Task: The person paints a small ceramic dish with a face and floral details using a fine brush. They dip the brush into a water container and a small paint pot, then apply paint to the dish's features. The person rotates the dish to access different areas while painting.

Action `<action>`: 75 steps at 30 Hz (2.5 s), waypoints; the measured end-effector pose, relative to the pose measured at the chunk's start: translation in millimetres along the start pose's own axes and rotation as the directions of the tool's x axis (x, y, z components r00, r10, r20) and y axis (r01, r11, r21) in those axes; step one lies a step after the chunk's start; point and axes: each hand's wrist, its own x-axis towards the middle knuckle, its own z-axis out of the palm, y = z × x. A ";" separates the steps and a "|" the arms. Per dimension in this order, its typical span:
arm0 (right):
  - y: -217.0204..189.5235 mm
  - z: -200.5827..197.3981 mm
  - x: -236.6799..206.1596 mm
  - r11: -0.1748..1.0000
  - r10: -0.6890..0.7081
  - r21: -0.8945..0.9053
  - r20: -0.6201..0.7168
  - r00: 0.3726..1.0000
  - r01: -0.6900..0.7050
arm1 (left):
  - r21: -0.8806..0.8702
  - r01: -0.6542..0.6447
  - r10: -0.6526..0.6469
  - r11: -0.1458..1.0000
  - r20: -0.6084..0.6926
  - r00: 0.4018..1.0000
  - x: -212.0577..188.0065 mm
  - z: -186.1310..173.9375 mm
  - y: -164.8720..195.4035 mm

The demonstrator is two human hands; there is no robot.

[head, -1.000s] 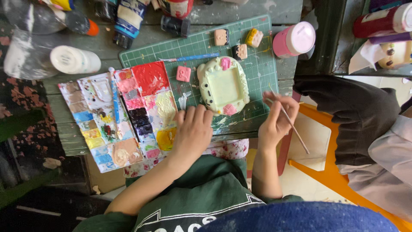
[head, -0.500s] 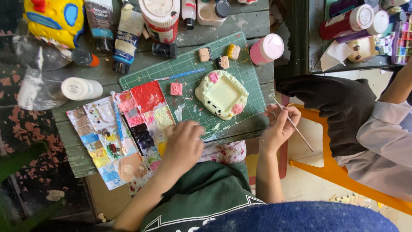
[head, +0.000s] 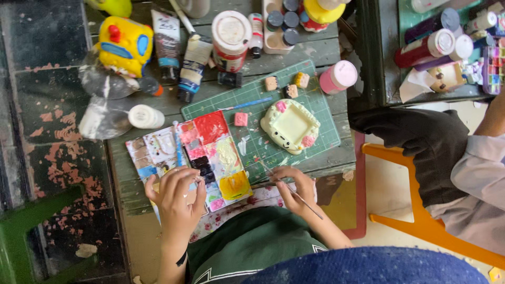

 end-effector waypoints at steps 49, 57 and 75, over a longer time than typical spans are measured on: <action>24.7 15.6 -3.0 0.984 -0.007 0.178 0.071 0.997 -0.006 | 0.054 0.385 -0.355 0.921 -0.287 0.890 -46.2 -2.4 -119.3; 64.0 -21.3 -3.2 0.945 0.108 0.321 -0.145 0.984 -0.056 | -0.219 0.339 -0.390 0.915 -0.264 0.882 -20.1 3.8 -114.1; 73.1 -64.9 102.6 0.876 0.113 0.470 -0.421 0.900 0.109 | -0.323 0.306 -0.399 0.896 -0.279 0.874 -10.8 18.1 -119.0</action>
